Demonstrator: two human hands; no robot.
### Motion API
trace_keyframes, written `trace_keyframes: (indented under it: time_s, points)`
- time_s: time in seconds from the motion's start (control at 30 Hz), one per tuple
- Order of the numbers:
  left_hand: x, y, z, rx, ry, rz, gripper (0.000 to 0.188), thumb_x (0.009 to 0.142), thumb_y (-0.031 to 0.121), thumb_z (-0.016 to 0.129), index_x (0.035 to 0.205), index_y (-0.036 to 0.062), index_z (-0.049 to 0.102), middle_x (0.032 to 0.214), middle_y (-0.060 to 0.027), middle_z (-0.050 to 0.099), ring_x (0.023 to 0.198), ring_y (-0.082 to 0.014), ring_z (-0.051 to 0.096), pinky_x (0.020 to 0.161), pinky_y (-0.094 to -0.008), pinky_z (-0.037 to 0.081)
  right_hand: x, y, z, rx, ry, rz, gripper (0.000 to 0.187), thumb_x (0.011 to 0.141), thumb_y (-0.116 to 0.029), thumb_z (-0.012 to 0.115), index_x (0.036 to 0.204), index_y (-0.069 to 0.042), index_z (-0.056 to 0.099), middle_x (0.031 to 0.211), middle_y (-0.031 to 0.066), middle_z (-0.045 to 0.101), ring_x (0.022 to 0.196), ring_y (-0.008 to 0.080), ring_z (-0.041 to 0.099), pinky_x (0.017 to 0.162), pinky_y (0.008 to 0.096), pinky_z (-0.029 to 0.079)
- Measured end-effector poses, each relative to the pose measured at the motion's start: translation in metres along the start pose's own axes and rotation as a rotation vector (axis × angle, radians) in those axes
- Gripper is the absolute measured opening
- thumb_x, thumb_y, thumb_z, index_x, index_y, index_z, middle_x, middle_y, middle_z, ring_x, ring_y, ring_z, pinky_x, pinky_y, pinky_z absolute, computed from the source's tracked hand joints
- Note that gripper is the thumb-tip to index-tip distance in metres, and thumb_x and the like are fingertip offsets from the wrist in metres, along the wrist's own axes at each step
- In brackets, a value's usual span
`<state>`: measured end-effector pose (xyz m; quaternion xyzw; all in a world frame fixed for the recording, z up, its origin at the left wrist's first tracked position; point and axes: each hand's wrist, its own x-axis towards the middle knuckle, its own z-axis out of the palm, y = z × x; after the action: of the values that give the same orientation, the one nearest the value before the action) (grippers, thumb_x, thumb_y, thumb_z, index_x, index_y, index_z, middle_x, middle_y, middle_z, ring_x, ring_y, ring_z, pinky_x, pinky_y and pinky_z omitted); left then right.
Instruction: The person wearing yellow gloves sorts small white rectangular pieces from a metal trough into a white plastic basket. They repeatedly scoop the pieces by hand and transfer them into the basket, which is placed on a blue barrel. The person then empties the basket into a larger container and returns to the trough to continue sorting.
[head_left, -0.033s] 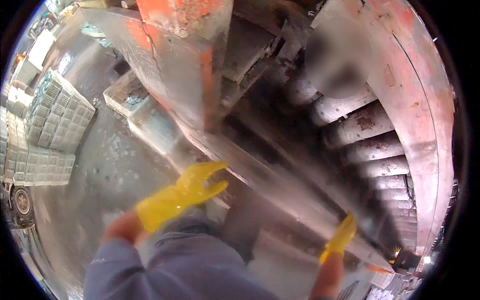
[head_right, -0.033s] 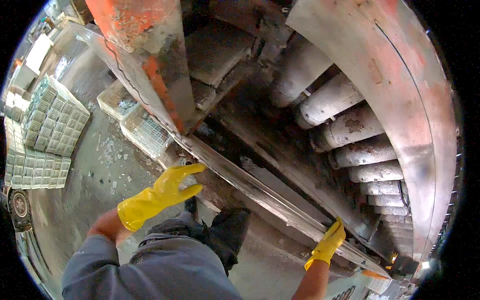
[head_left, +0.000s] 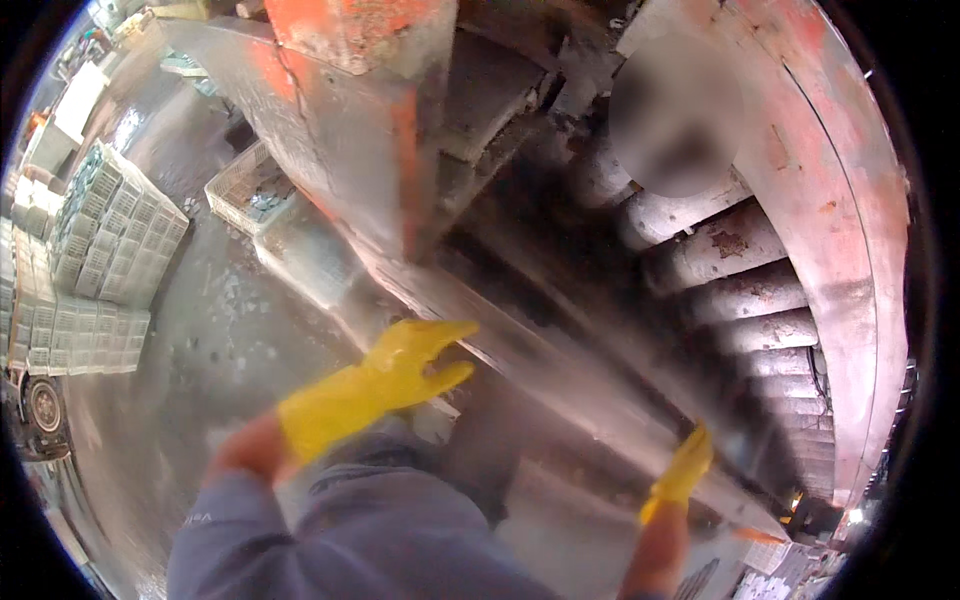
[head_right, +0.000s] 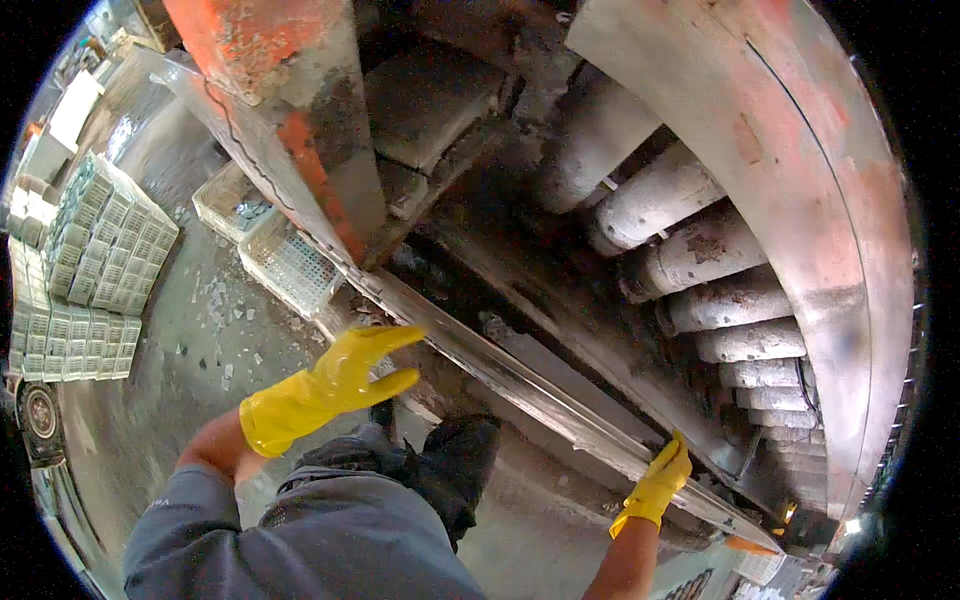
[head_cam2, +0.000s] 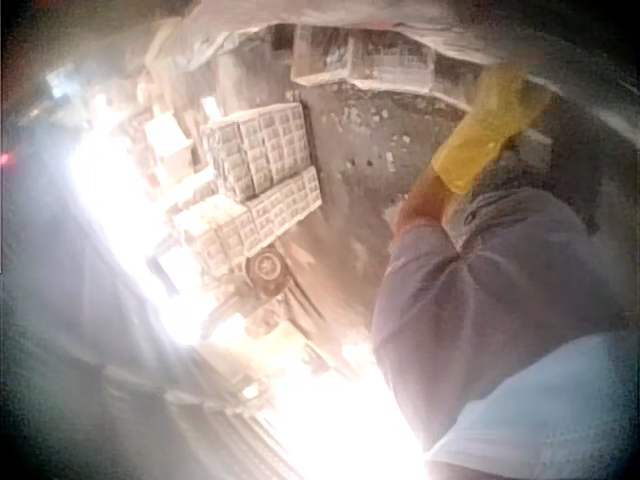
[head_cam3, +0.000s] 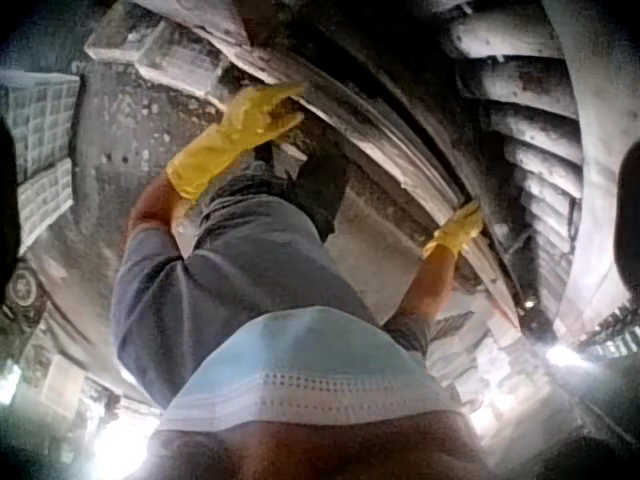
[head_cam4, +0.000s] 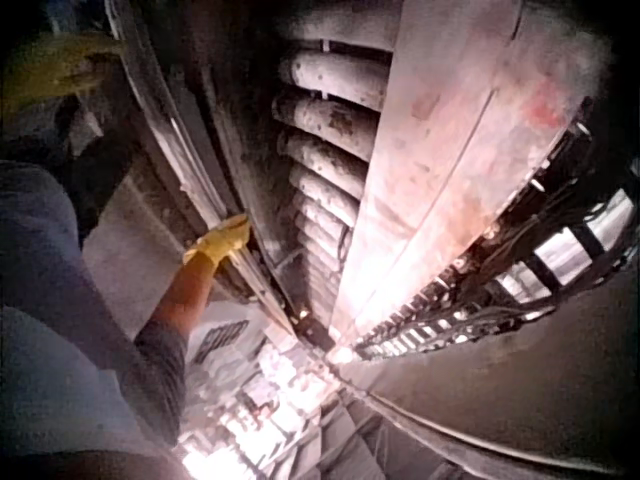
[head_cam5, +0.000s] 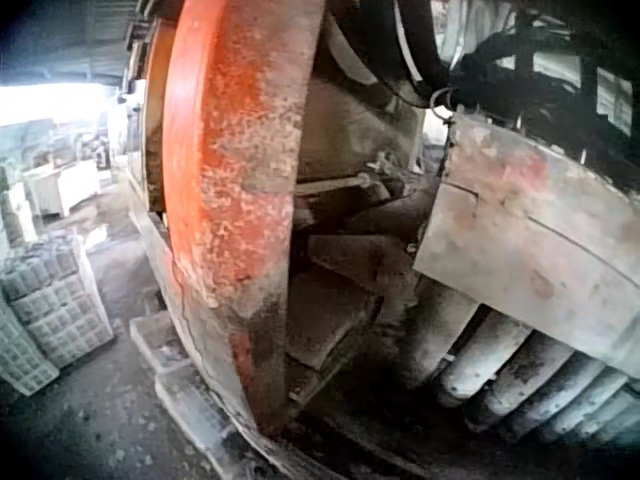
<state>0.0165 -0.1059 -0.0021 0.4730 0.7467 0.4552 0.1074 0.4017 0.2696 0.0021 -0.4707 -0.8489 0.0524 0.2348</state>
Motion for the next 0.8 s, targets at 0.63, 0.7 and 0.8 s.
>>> trace_keyframes:
  time_s: [0.63, 0.7, 0.8]
  points:
    - [0.17, -0.018, 0.048, 0.322, -0.331, -0.139, 0.059, 0.092, 0.036, 0.074, 0.142, 0.0083, 0.059, 0.137, -0.0196, 0.063, 0.127, -0.0383, 0.057, 0.11, -0.0445, 0.043, 0.027, 0.051, 0.03, -0.074, 0.05, 0.029, 0.033, 0.096, -0.025, 0.056, 0.116, -0.008, 0.076, 0.084, 0.0201, 0.072, 0.076, 0.0407, 0.067, 0.072, 0.0504, 0.052]
    - [0.16, -0.019, 0.049, 0.312, -0.323, -0.126, 0.059, 0.092, 0.036, 0.074, 0.141, 0.0083, 0.059, 0.136, -0.0193, 0.064, 0.125, -0.038, 0.058, 0.11, -0.0444, 0.044, 0.021, 0.048, 0.03, -0.097, 0.16, -0.096, 0.033, 0.094, -0.026, 0.058, 0.117, -0.009, 0.076, 0.078, 0.0183, 0.071, 0.072, 0.0394, 0.066, 0.071, 0.0509, 0.052]
    - [0.144, -0.016, 0.049, 0.314, -0.324, -0.106, 0.058, 0.092, 0.036, 0.075, 0.141, 0.0082, 0.06, 0.133, -0.019, 0.065, 0.123, -0.0373, 0.059, 0.109, -0.0446, 0.044, 0.003, 0.048, 0.022, -0.132, 0.153, -0.062, 0.033, 0.093, -0.027, 0.06, 0.117, -0.01, 0.076, 0.077, 0.0171, 0.071, 0.071, 0.0386, 0.066, 0.071, 0.0508, 0.052]
